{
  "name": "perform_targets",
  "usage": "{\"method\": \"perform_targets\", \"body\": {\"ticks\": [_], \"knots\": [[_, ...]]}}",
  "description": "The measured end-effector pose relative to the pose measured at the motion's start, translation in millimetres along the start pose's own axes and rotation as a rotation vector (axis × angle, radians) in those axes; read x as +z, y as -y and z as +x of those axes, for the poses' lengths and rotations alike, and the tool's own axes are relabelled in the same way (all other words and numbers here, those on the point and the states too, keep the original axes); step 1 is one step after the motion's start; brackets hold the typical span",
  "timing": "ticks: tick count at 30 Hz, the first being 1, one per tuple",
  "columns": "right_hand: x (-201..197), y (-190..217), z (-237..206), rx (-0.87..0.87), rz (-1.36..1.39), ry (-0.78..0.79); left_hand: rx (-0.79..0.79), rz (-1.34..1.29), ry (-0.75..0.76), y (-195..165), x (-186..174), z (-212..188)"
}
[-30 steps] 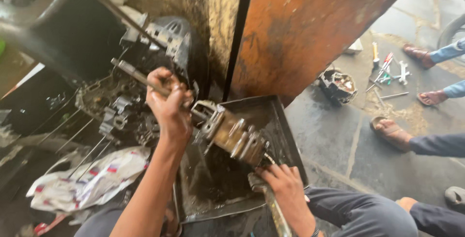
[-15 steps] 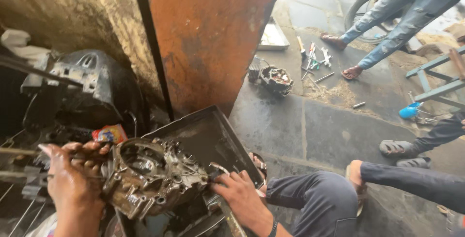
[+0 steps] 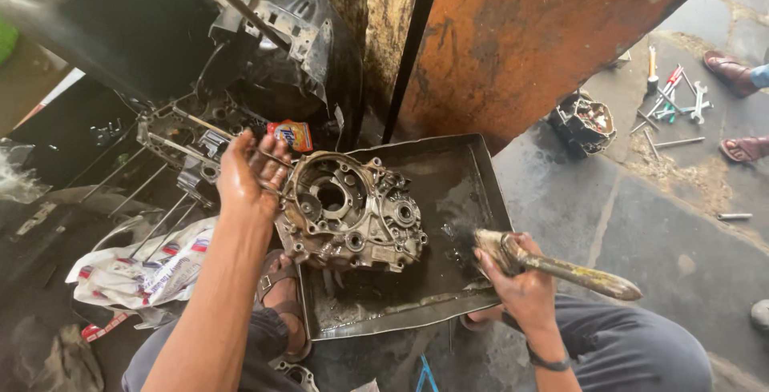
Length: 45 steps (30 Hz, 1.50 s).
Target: The person scrubs a disassembled engine casing with a wire brush and a toothbrush, repeatedly turning the part to clean multiple sides and crevices. The person works over a metal tray to collect debris and oil.
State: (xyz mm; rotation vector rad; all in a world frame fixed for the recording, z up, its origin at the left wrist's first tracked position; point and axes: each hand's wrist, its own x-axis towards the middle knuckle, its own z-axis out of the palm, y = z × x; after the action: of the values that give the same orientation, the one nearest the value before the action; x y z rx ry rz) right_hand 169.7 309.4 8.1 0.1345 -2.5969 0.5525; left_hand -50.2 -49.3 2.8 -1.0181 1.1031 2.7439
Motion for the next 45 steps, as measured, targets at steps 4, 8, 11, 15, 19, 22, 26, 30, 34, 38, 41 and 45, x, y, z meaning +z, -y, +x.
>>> {"method": "perform_targets", "body": {"ticks": [4,8,11,15,19,22,26,30,34,38,41,45], "knots": [[17,12,12,0.49,0.566,-0.033,0.146,0.045,-0.014,2,-3,0],[34,20,47,0.032,0.36,-0.091,0.173,0.107,0.028,4,-6,-1],[65,28,79,-0.034,0.63,0.067,0.227,0.173,-0.016,6,-7,1],[83,31,100,0.08,0.935,0.244,0.374,0.076,-0.082,10,-3,2],[67,27,106,0.122,0.588,0.315,0.344,-0.017,-0.135,9,-4,1],[65,30,106,0.034,0.44,0.315,0.318,0.01,-0.122,7,-8,-1],[71,31,95,0.049,0.516,0.287,0.3,-0.036,0.0,6,-16,-2],[65,18,83,0.132,0.412,0.297,0.235,-0.03,-0.164,3,-16,-2],[69,35,76,0.252,0.775,0.046,0.223,-0.048,-0.128,2,-16,-5],[77,76,65,0.185,0.477,-0.005,0.163,-0.076,-0.17,0,-16,-16],[53,86,46,0.235,0.673,0.133,0.234,-0.134,-0.046,0,-10,-27],[16,78,43,0.189,0.524,0.171,0.267,-0.093,0.137,4,5,-38]]}}
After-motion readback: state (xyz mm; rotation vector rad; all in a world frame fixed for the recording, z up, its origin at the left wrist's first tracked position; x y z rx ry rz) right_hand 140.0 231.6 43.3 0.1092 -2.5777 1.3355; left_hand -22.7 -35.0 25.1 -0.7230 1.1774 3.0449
